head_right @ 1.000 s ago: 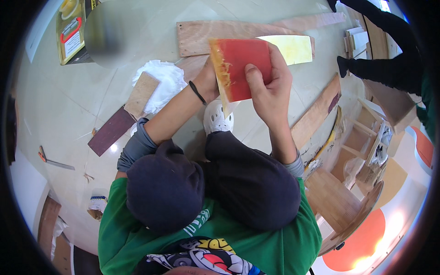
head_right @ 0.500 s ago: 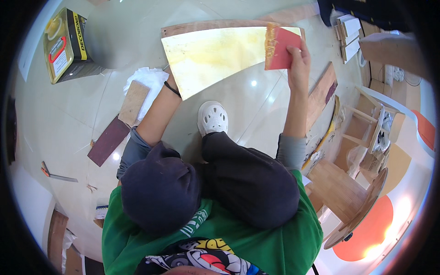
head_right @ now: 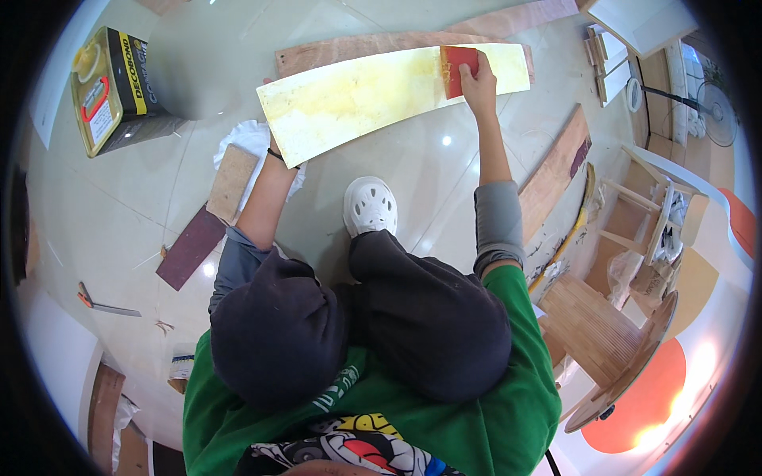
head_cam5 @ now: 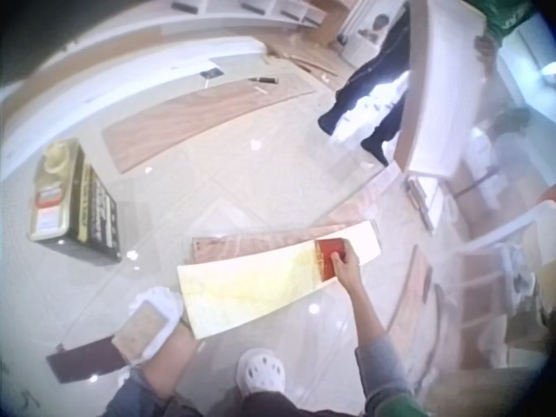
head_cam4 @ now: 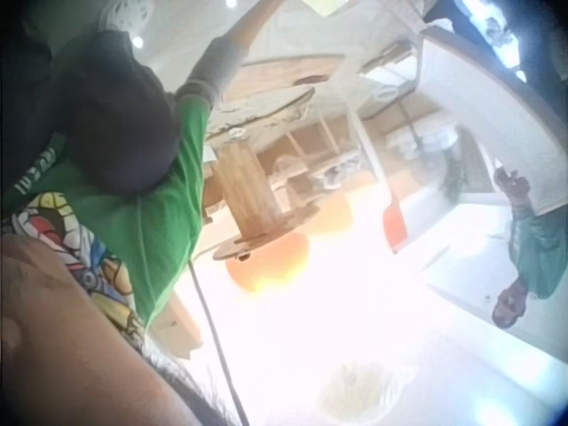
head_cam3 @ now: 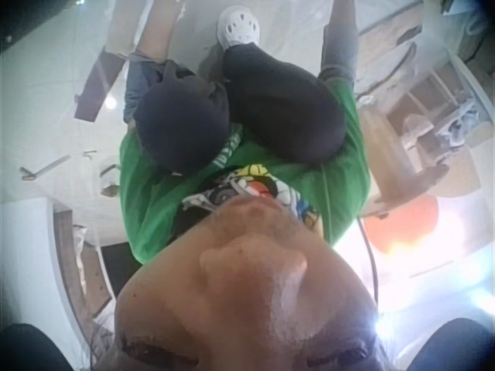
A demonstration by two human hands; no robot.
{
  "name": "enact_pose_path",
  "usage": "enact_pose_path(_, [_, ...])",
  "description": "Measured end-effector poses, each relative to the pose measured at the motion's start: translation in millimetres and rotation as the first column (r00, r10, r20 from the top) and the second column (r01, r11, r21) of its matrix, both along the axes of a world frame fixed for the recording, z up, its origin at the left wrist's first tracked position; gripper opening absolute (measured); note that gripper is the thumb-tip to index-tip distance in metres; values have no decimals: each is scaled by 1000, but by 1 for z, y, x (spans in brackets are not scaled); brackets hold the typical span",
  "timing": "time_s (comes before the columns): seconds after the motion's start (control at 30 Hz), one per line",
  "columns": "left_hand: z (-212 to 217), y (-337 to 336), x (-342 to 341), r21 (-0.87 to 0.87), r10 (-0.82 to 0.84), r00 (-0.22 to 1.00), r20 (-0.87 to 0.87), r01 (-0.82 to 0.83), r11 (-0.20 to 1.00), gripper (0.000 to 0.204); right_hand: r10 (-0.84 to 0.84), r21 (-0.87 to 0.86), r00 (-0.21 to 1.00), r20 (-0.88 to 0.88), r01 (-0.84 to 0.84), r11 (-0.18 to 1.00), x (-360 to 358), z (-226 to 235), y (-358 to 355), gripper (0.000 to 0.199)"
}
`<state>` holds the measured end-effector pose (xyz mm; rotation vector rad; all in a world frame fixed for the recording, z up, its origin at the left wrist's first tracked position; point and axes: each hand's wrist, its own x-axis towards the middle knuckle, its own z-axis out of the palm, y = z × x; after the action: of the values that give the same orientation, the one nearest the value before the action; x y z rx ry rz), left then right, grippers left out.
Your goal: The person applies adhesive to a wooden plank using a red card, spreads it evenly, and then joins it to another plank. They use a power drill to fasten the pieces together.
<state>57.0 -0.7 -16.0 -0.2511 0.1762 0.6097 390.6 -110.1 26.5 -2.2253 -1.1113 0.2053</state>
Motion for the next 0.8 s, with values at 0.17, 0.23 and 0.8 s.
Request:
enact_pose_path(0.17, [-10,1,-5,88,100,973,-210,-83,993,85,-10,-147,994,111,27,989,0,0,-2,32])
enact_pose_path(0.23, [3,0,-7,103,110,941,-319,-80,991,85,-18,-139,993,120,35,990,-1,-4,-2,31])
enact_pose_path(0.8, [9,8,-8,39,32,966,-258,-22,999,96,96,-155,995,-12,-96,983,-76,1,17,33])
